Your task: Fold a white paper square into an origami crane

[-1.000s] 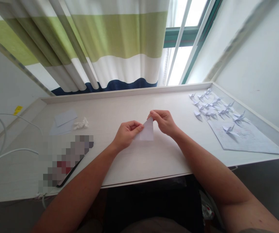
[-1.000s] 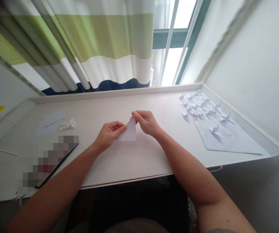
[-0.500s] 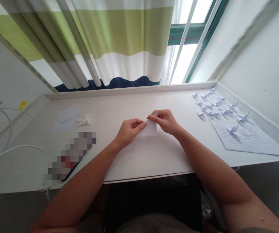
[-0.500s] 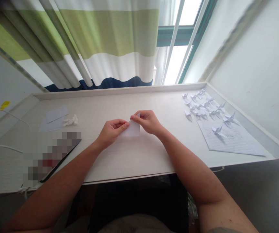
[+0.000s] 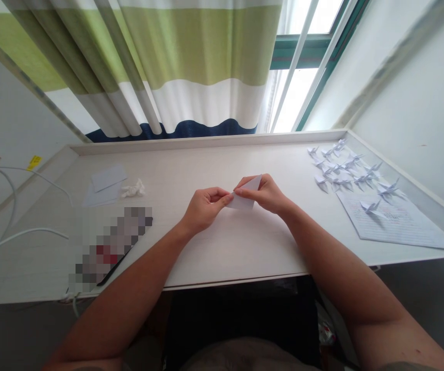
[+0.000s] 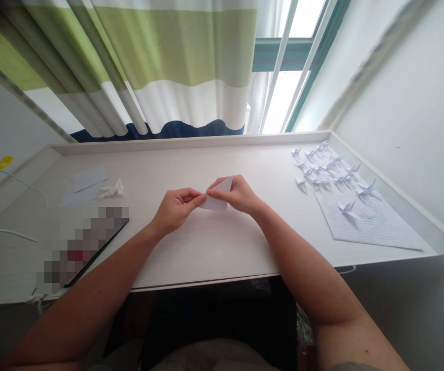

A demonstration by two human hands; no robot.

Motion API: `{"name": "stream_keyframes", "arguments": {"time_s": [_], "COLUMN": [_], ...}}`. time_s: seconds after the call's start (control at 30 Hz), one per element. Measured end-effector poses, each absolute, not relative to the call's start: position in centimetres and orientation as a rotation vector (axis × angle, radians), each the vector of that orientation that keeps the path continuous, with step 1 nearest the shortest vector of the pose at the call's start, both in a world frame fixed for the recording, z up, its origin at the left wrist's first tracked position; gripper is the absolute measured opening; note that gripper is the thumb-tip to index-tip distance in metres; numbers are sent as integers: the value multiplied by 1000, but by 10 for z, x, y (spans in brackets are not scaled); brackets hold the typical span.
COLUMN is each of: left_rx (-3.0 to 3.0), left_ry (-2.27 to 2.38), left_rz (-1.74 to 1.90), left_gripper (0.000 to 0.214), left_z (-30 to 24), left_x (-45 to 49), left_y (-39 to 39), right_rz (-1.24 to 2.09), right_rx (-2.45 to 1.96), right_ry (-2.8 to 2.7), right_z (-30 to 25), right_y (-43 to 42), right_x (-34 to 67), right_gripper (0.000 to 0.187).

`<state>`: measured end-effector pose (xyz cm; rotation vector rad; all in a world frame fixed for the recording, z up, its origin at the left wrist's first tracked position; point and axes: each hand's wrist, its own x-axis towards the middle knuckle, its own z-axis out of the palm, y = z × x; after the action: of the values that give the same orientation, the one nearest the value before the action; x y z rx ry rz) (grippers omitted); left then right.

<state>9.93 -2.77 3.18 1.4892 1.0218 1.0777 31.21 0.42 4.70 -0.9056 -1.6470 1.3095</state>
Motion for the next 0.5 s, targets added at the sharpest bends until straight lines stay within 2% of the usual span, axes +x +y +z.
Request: {"name": "stream_keyframes", "arguments": {"time_s": [0.5], "left_rx": [1641], "left_ry": [1086], "left_rz": [1138], "left_gripper": [26], "left_z": [39], "left_x": [102], "left_y": [-32], "right_rz": [1226], "right_rx": [-859], "right_ry": [-1629], "right_z": [42], "right_y": [5], "right_x": [310], "right_gripper": [20]}}
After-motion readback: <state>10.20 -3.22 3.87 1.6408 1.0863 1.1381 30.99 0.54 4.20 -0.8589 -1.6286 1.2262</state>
